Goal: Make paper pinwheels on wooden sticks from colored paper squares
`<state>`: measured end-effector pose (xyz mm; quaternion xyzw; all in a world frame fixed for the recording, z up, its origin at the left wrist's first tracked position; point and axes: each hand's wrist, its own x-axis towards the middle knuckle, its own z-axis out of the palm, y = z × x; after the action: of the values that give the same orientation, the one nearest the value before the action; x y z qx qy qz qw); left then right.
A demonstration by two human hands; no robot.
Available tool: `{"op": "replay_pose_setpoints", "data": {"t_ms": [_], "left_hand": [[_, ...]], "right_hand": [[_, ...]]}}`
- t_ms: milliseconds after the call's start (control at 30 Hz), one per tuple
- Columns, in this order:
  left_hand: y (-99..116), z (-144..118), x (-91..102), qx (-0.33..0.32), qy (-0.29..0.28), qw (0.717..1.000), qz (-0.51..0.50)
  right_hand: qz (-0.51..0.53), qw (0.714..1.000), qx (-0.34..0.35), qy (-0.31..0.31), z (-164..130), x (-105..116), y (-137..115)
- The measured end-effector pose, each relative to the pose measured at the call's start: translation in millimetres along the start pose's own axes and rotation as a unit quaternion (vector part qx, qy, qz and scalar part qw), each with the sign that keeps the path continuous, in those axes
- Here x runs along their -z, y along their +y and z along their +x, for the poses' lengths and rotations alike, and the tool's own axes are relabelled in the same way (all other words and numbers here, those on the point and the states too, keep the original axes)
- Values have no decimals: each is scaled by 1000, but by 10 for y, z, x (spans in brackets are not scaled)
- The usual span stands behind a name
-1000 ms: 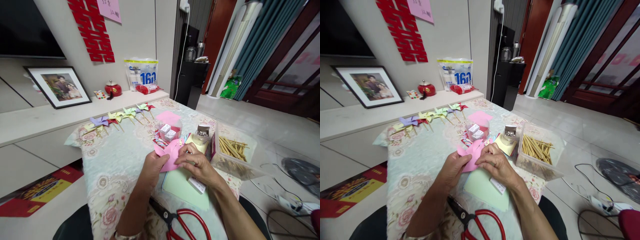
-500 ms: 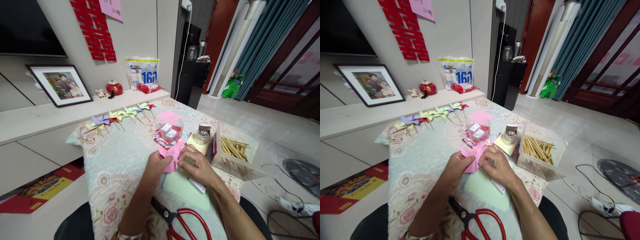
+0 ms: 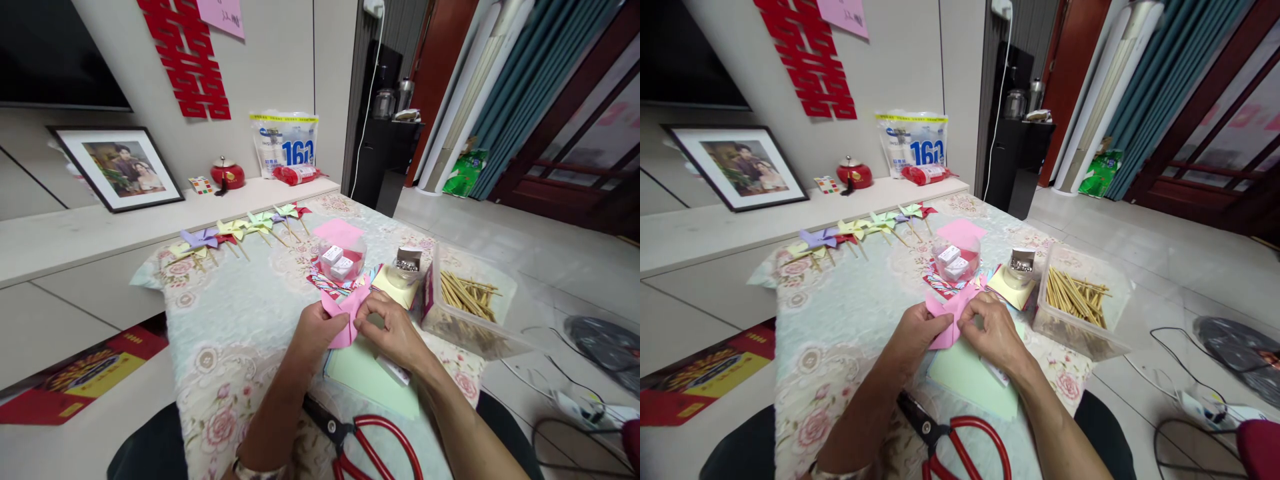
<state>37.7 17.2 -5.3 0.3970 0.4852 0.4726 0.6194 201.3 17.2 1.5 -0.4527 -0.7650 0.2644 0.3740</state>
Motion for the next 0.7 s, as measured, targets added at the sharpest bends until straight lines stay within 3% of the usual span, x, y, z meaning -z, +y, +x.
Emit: {"op": "replay_pose_setpoints", "data": {"t_ms": [700], "left_hand": [[-36, 16, 9, 5, -7, 1000, 26]], "right_hand": [[-22, 1000, -5, 10, 9, -32, 14]]}}
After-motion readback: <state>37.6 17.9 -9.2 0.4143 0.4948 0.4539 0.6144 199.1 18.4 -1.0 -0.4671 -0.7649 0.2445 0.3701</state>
